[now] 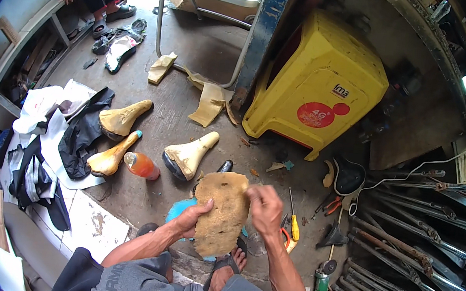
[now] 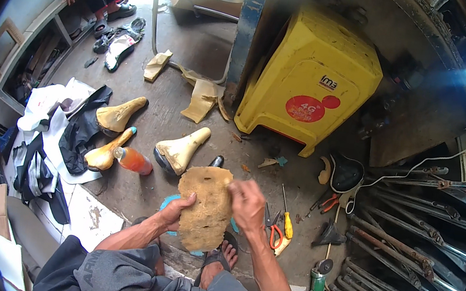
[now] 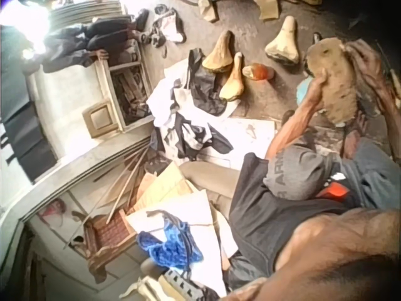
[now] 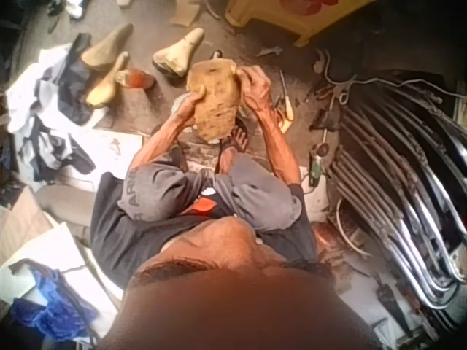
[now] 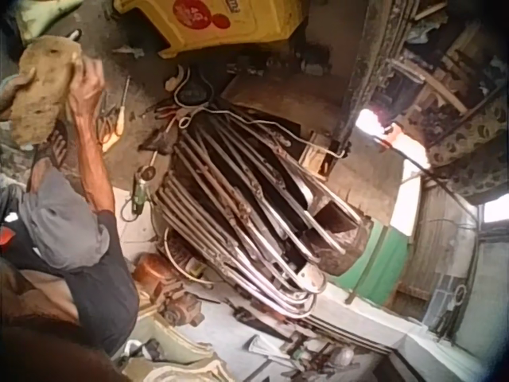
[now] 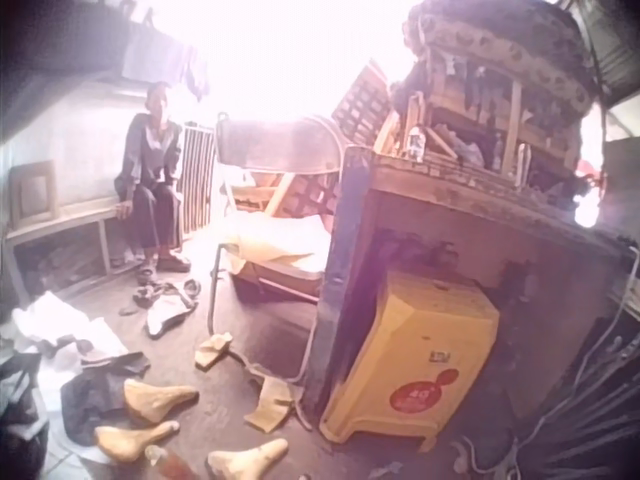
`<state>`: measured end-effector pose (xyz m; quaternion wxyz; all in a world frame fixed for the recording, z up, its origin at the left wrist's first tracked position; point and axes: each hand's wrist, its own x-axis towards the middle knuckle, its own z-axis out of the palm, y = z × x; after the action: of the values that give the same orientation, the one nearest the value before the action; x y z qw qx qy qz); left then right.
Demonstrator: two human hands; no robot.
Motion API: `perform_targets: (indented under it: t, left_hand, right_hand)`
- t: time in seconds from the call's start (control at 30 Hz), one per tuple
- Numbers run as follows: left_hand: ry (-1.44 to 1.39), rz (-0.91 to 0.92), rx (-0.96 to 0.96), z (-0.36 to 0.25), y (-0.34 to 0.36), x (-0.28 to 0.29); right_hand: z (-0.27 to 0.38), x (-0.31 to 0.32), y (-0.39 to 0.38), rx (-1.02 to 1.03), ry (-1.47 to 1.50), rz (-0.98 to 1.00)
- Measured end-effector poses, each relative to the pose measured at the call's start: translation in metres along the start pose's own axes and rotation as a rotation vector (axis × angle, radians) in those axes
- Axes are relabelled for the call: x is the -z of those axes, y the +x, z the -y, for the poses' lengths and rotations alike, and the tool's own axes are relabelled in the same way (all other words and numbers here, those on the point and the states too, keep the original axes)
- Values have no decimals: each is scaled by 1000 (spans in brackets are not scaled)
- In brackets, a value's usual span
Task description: The person applies adhesive to the underside and edges of multiple bicycle seat frames and foam pads using a small applicator. The person then presses the foam onto the seat frames, ensuring a secure bond across several seats.
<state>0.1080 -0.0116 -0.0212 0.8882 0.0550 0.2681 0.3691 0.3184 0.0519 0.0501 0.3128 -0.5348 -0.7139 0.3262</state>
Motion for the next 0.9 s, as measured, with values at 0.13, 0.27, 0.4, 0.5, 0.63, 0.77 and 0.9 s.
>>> perform_targets:
  t: [0.13, 0.27, 0.4, 0.5, 0.63, 0.77, 0.9]
  left_hand:
    - [-7, -15, -41, -4, -1, -3]
    - [-75, 26, -136, -12, -1, -12]
    - [-140, 72, -145, -15, 7, -12]
    - [-127, 4, -217, -19, 10, -12]
    - [-222, 18, -230, -26, 13, -10]
    - [-255, 71, -272, -24, 15, -24]
    - [-245, 28, -322, -30, 15, -20]
  right_hand:
    - [5, -17, -17, 133, -145, 111]
    - [14, -24, -33, 82, 34, 104]
    - [8, -15, -15, -121, -6, -213]
    - [23, -45, -45, 239, -67, 103]
    - [20, -37, -42, 268, 93, 78]
    - [6, -29, -33, 36, -97, -143]
    - [33, -47, -54, 268, -107, 66]
